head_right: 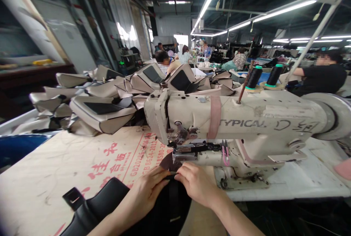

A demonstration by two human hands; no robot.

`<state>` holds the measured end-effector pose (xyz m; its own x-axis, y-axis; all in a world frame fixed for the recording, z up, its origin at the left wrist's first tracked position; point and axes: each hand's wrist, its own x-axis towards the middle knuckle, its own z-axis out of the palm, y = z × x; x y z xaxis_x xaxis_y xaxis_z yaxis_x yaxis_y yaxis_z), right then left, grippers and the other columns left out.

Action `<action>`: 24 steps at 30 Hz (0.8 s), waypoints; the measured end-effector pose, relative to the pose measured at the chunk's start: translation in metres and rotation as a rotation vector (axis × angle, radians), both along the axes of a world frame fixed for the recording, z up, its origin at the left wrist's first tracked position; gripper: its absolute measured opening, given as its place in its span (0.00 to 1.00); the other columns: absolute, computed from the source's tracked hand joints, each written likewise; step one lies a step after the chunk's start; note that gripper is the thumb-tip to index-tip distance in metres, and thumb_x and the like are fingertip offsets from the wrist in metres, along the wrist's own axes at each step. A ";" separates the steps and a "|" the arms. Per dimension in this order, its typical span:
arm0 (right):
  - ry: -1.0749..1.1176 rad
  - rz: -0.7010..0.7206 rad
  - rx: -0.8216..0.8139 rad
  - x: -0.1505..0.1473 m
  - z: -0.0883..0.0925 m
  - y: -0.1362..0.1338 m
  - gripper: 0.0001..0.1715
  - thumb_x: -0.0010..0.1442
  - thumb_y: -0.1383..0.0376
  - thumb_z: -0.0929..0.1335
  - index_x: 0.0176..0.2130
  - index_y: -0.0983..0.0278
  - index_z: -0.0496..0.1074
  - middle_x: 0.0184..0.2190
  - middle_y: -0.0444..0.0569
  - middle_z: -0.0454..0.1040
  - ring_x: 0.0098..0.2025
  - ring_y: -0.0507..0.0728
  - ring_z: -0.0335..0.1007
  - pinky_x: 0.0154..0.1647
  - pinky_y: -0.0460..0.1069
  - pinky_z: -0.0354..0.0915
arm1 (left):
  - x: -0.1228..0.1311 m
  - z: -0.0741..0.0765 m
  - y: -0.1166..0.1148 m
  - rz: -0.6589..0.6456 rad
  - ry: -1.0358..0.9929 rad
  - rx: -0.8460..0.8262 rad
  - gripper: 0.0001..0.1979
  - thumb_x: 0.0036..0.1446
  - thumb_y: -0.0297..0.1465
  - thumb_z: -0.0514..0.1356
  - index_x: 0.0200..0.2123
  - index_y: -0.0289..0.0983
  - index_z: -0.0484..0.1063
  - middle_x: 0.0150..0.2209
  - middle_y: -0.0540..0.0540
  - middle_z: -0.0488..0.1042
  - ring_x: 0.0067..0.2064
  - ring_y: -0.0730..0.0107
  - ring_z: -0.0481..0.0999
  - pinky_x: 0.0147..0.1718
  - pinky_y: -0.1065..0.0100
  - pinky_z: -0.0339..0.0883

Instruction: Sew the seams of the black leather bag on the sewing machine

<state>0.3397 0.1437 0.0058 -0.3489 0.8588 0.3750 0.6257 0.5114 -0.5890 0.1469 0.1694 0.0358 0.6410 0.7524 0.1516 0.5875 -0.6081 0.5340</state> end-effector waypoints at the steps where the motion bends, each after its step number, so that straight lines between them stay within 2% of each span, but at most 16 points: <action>1: 0.003 -0.018 0.010 -0.001 -0.002 0.001 0.11 0.64 0.64 0.60 0.32 0.64 0.67 0.29 0.45 0.67 0.34 0.51 0.63 0.34 0.45 0.58 | -0.002 0.001 0.002 -0.004 -0.002 -0.032 0.15 0.60 0.30 0.48 0.43 0.40 0.72 0.38 0.45 0.72 0.41 0.68 0.71 0.43 0.68 0.66; 4: 0.041 -0.038 0.027 -0.003 -0.007 0.003 0.12 0.64 0.64 0.60 0.30 0.64 0.66 0.28 0.44 0.66 0.32 0.50 0.63 0.33 0.45 0.57 | -0.015 0.007 0.011 -0.072 0.066 -0.099 0.14 0.58 0.32 0.52 0.45 0.45 0.72 0.39 0.48 0.73 0.41 0.69 0.73 0.42 0.69 0.67; 6: 0.071 -0.034 0.020 -0.003 -0.008 0.003 0.12 0.64 0.64 0.60 0.31 0.64 0.67 0.28 0.44 0.66 0.32 0.50 0.62 0.33 0.45 0.57 | -0.026 0.009 0.018 -0.122 0.133 -0.099 0.15 0.58 0.32 0.53 0.48 0.48 0.70 0.44 0.49 0.74 0.45 0.66 0.72 0.46 0.66 0.65; 9: 0.108 -0.014 -0.004 -0.003 -0.009 0.005 0.13 0.64 0.64 0.59 0.31 0.64 0.67 0.28 0.45 0.66 0.33 0.51 0.62 0.34 0.45 0.57 | -0.039 0.006 0.026 -0.216 0.164 -0.124 0.19 0.60 0.35 0.50 0.54 0.49 0.63 0.55 0.50 0.67 0.58 0.63 0.62 0.57 0.58 0.53; 11: 0.115 -0.008 -0.027 -0.003 -0.008 0.006 0.13 0.64 0.63 0.59 0.31 0.64 0.67 0.28 0.45 0.66 0.33 0.51 0.63 0.33 0.45 0.56 | -0.043 -0.001 0.029 -0.230 0.137 -0.204 0.20 0.61 0.37 0.48 0.57 0.50 0.59 0.59 0.51 0.62 0.61 0.63 0.55 0.60 0.56 0.46; 12: 0.114 -0.007 -0.040 -0.004 -0.007 0.007 0.13 0.64 0.63 0.59 0.31 0.64 0.67 0.28 0.45 0.66 0.32 0.50 0.63 0.33 0.45 0.56 | -0.044 -0.006 0.029 -0.205 0.107 -0.254 0.19 0.62 0.38 0.47 0.56 0.49 0.61 0.58 0.51 0.64 0.61 0.63 0.57 0.59 0.56 0.47; 13: 0.112 -0.007 -0.057 -0.004 -0.005 0.007 0.14 0.64 0.63 0.59 0.30 0.64 0.68 0.28 0.45 0.67 0.32 0.50 0.63 0.33 0.45 0.56 | -0.044 -0.011 0.029 -0.166 0.069 -0.303 0.19 0.62 0.39 0.46 0.54 0.47 0.64 0.55 0.51 0.67 0.58 0.62 0.61 0.58 0.58 0.50; 15: 0.116 -0.010 -0.092 -0.006 -0.001 0.007 0.15 0.63 0.62 0.59 0.29 0.64 0.68 0.27 0.44 0.67 0.32 0.50 0.63 0.32 0.44 0.54 | -0.042 -0.022 0.030 -0.088 -0.007 -0.384 0.21 0.62 0.41 0.44 0.44 0.39 0.72 0.44 0.49 0.75 0.46 0.64 0.71 0.48 0.65 0.62; 16: 0.131 -0.011 -0.114 -0.008 0.001 0.007 0.16 0.63 0.62 0.59 0.28 0.65 0.68 0.27 0.44 0.67 0.31 0.50 0.63 0.32 0.44 0.54 | -0.041 -0.026 0.031 -0.053 -0.036 -0.407 0.23 0.62 0.42 0.43 0.38 0.36 0.73 0.37 0.49 0.75 0.40 0.66 0.72 0.41 0.68 0.64; 18: 0.252 -0.036 -0.193 -0.016 0.002 0.006 0.16 0.62 0.60 0.61 0.27 0.65 0.69 0.26 0.44 0.68 0.30 0.50 0.63 0.32 0.44 0.53 | -0.039 -0.027 0.039 0.010 -0.062 -0.416 0.25 0.60 0.45 0.43 0.30 0.33 0.72 0.27 0.51 0.72 0.30 0.70 0.69 0.31 0.72 0.62; 20: 0.431 -0.104 -0.279 -0.030 -0.002 0.006 0.17 0.60 0.58 0.62 0.26 0.66 0.70 0.24 0.44 0.69 0.29 0.50 0.62 0.32 0.44 0.54 | -0.036 -0.017 0.054 0.044 -0.038 -0.366 0.25 0.59 0.45 0.45 0.25 0.33 0.70 0.22 0.52 0.68 0.27 0.73 0.66 0.27 0.74 0.58; 24: 0.776 -0.359 -0.385 -0.076 -0.021 0.012 0.27 0.61 0.50 0.57 0.30 0.69 0.70 0.25 0.48 0.70 0.29 0.52 0.63 0.30 0.45 0.57 | -0.019 0.021 0.100 -0.007 0.142 -0.214 0.19 0.52 0.44 0.55 0.18 0.36 0.68 0.18 0.53 0.67 0.25 0.73 0.66 0.25 0.74 0.56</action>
<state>0.2636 0.1554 -0.0157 0.1901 0.9800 0.0595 0.0696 0.0470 -0.9965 0.1278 0.2698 0.0568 0.6496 0.7532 -0.1029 0.6621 -0.4941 0.5634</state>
